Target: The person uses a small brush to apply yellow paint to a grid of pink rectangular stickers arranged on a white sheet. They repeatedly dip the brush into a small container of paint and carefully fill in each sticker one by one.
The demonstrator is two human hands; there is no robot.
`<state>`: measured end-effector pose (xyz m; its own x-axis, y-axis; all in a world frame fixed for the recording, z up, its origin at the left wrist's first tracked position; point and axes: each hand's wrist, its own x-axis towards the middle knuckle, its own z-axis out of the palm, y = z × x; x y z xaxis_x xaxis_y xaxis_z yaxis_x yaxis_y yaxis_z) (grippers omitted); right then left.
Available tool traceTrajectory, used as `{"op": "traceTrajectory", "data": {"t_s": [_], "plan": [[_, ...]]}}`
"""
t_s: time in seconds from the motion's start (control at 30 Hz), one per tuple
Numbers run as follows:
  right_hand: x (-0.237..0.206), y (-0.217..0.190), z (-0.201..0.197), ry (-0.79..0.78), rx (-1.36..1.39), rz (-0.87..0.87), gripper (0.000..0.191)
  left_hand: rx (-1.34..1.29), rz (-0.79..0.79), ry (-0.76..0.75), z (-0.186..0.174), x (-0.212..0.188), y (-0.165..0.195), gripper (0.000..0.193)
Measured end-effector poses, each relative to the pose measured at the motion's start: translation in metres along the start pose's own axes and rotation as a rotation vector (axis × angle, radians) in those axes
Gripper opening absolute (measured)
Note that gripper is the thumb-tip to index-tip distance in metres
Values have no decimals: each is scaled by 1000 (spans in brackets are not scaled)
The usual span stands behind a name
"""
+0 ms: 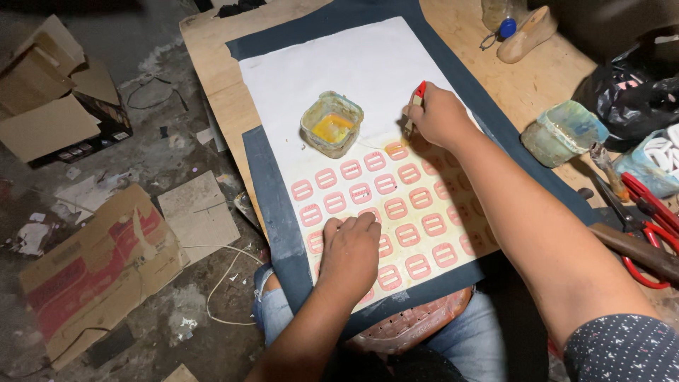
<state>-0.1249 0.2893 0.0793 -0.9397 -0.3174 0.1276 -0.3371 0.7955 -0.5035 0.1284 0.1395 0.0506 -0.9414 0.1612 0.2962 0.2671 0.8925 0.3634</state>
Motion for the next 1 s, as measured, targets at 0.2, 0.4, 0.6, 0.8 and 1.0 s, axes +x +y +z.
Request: {"op": "traceTrajectory", "data": {"t_s": [0.2,0.4,0.6,0.8,1.0], "plan": [[-18,-14,8,-173,334,-84,16,4,-14,-30,0,0,0,26],[-42,-12,5,-320,245,-126,14,1,-18,-26,0,-1,0,30],[-51,18,-6,-249,409,-93,13,-3,-13,-34,1,-1,-1,29],[-47,20,6,-89,396,-58,14,-1,0,-15,1,-2,-1,31],[-50,9,19,-7,172,-135,14,27,-1,-41,3,-1,-1,26]]}}
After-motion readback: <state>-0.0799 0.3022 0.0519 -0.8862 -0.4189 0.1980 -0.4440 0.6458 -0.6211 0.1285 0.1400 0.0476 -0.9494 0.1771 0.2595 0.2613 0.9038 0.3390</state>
